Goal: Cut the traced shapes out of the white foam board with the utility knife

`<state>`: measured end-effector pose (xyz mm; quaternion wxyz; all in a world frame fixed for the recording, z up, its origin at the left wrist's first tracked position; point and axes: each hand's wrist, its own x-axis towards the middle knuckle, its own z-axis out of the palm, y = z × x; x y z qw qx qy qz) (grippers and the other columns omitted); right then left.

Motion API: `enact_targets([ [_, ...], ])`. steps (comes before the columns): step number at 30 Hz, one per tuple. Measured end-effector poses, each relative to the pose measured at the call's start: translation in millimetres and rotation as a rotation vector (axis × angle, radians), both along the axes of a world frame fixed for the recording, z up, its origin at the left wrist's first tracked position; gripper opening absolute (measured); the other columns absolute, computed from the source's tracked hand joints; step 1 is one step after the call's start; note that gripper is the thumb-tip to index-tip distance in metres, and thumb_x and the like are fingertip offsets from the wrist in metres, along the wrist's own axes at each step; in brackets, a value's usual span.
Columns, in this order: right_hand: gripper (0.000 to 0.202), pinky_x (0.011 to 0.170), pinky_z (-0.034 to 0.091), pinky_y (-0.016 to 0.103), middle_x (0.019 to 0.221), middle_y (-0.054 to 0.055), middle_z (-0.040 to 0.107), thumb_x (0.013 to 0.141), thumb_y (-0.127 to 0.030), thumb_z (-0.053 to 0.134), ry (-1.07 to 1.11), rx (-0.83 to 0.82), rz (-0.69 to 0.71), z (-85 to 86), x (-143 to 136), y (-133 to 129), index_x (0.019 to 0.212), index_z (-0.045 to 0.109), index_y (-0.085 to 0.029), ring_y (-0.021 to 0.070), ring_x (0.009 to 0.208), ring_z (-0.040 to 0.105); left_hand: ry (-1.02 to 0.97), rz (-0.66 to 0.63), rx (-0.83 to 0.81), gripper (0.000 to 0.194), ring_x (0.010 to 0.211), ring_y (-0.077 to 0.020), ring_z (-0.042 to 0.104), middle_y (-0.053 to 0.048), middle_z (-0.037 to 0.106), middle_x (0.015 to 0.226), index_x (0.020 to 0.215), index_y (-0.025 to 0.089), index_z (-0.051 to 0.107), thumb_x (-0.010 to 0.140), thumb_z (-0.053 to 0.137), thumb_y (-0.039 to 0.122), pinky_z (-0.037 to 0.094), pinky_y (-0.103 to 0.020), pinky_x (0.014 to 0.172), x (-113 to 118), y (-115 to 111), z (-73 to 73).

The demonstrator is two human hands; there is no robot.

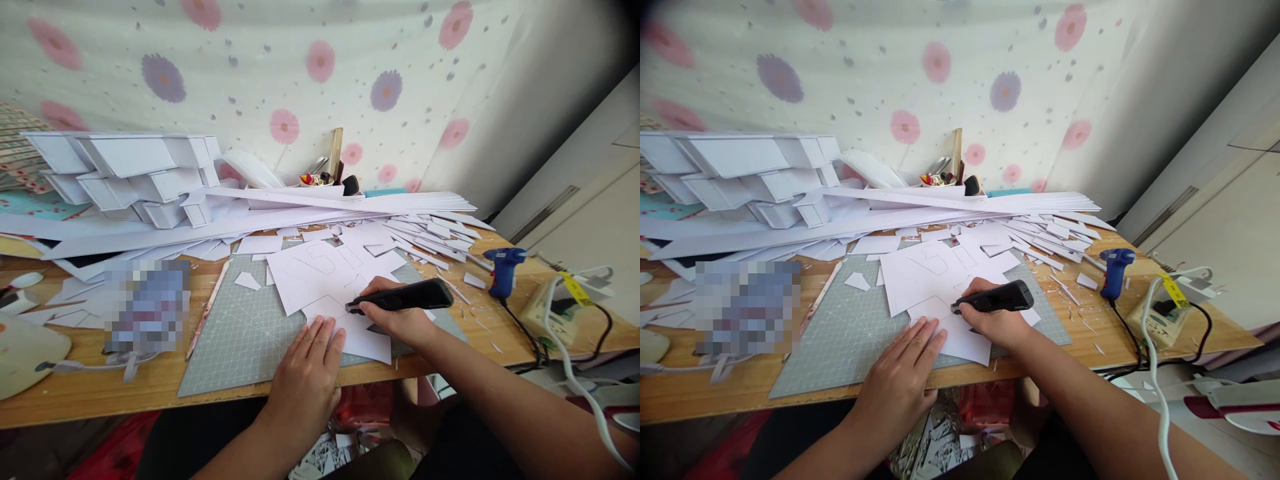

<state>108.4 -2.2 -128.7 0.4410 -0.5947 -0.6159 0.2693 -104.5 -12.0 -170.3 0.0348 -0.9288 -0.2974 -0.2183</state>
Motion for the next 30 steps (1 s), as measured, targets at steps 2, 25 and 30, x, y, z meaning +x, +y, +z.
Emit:
enact_targets([
  [2,0.009,0.053,0.046,0.026,0.063,0.000,0.059,0.070,-0.030,0.060,0.027,-0.011,-0.018,-1.3,-1,-1,0.071,0.060,-0.021,0.0145,0.059,0.053,0.004,-0.008,0.004,0.073,0.130,-0.0333,0.046,-0.019,0.052,0.139,0.131,0.008,0.051,0.058,0.054,0.005,0.043,-0.049,0.105,0,0,0.5],
  [25,0.021,0.050,0.045,0.024,0.070,-0.001,0.060,0.072,-0.030,0.068,0.309,-0.191,0.250,2.4,-38,28,0.089,0.062,-0.019,0.0093,0.052,0.050,-0.025,-0.083,0.250,0.035,0.111,-0.0286,0.061,-0.016,0.067,0.117,0.118,0.005,0.060,0.088,0.043,0.012,0.049,-0.041,0.099,-5,-3,1.1],
  [30,0.020,0.055,0.047,0.026,0.075,0.000,0.062,0.074,-0.031,0.069,0.253,-0.159,0.280,-0.3,-38,27,0.090,0.064,-0.019,0.0107,0.056,0.053,-0.034,-0.084,0.235,0.035,0.111,-0.0290,0.061,-0.017,0.067,0.116,0.117,0.004,0.060,0.088,0.045,0.013,0.049,-0.041,0.100,-5,-3,-0.5],
])
